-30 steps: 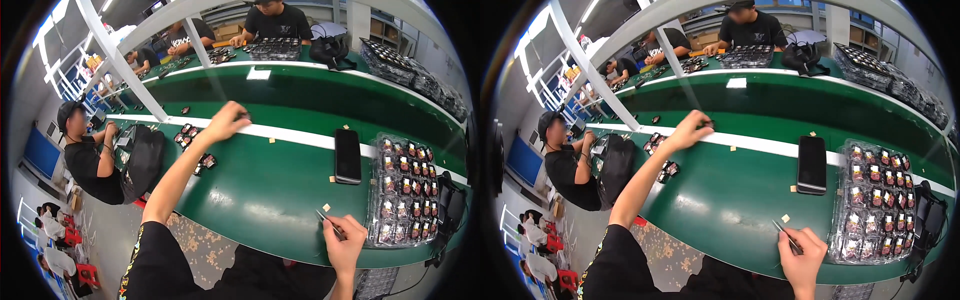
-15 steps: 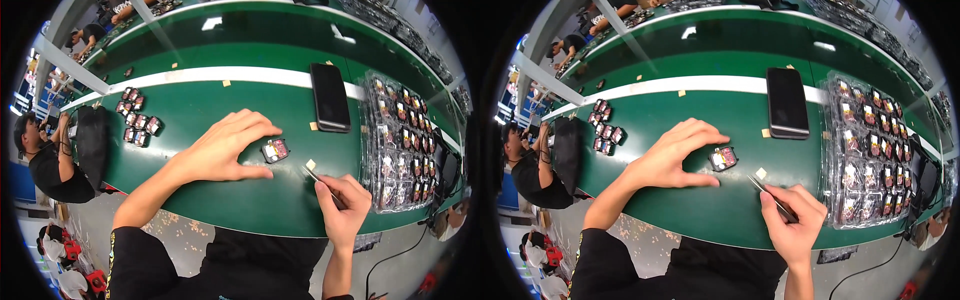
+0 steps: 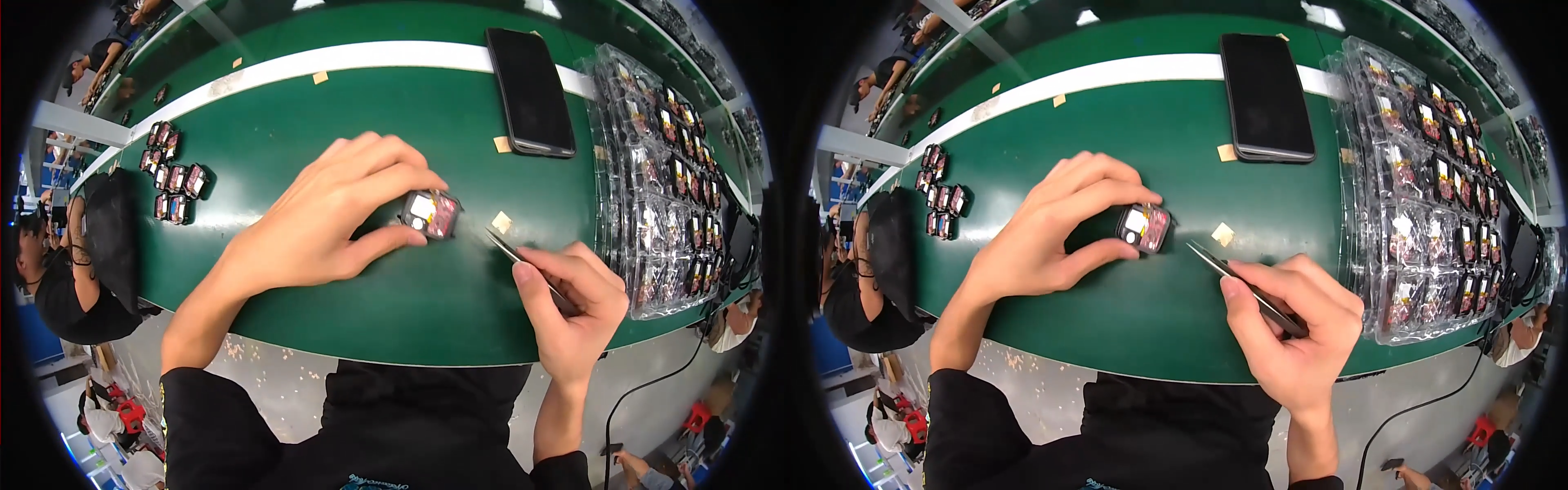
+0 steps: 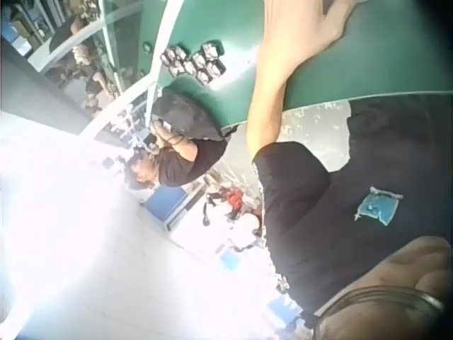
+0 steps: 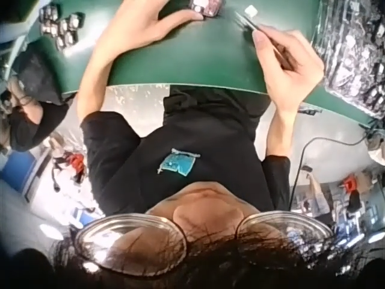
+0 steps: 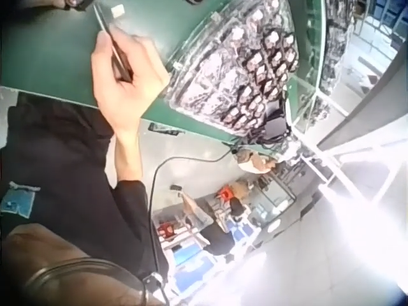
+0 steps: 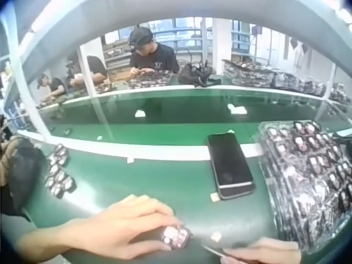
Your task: Assembling the internal components of smart watches using tweezers.
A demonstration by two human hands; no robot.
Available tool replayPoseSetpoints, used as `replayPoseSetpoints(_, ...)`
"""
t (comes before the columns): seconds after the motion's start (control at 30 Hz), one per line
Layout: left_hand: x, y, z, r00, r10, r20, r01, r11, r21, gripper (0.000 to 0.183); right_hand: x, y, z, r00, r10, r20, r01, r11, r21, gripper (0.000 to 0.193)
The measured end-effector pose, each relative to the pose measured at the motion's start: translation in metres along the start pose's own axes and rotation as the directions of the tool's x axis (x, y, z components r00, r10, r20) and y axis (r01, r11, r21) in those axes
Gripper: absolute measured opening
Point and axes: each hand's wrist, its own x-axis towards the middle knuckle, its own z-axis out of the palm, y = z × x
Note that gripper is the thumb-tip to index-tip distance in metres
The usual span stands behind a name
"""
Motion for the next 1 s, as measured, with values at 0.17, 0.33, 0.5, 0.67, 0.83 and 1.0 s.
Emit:
replayPoseSetpoints(0.17,-0.001,0.012,0.006,0.988,-0.019,0.154,0.046,0.983,-0.18,0.056,0.001,0.0,-0.003,0.995,-0.051,0.082,0.045,0.996,0.076,0.019)
replayPoseSetpoints(0.33,0.0,0.007,0.008,0.99,0.04,0.137,-0.021,0.991,-0.133,0.06,0.006,-0.003,0.002,0.985,-0.051,0.163,0.063,0.996,-0.067,0.015)
replayPoseSetpoints(0.5,0.002,0.009,0.01,0.991,0.026,0.133,-0.013,0.995,-0.101,0.059,0.007,-0.003,0.005,0.984,-0.048,0.171,0.061,0.995,-0.074,0.015)
replayPoseSetpoints(0.67,0.001,0.005,0.012,0.991,0.044,0.123,-0.03,0.993,-0.111,0.06,0.006,-0.005,0.006,0.985,0.002,0.175,0.015,0.995,-0.098,0.017)
replayPoseSetpoints(0.83,0.003,0.007,0.012,0.992,0.056,0.112,-0.043,0.993,-0.11,0.06,0.007,-0.006,0.002,0.98,-0.078,0.184,0.102,0.987,-0.125,0.02)
replayPoseSetpoints(1.0,0.003,0.008,0.013,0.997,0.016,0.077,-0.004,0.989,-0.151,0.052,0.0,-0.001,0.008,0.977,-0.184,0.105,0.202,0.961,-0.189,0.027)
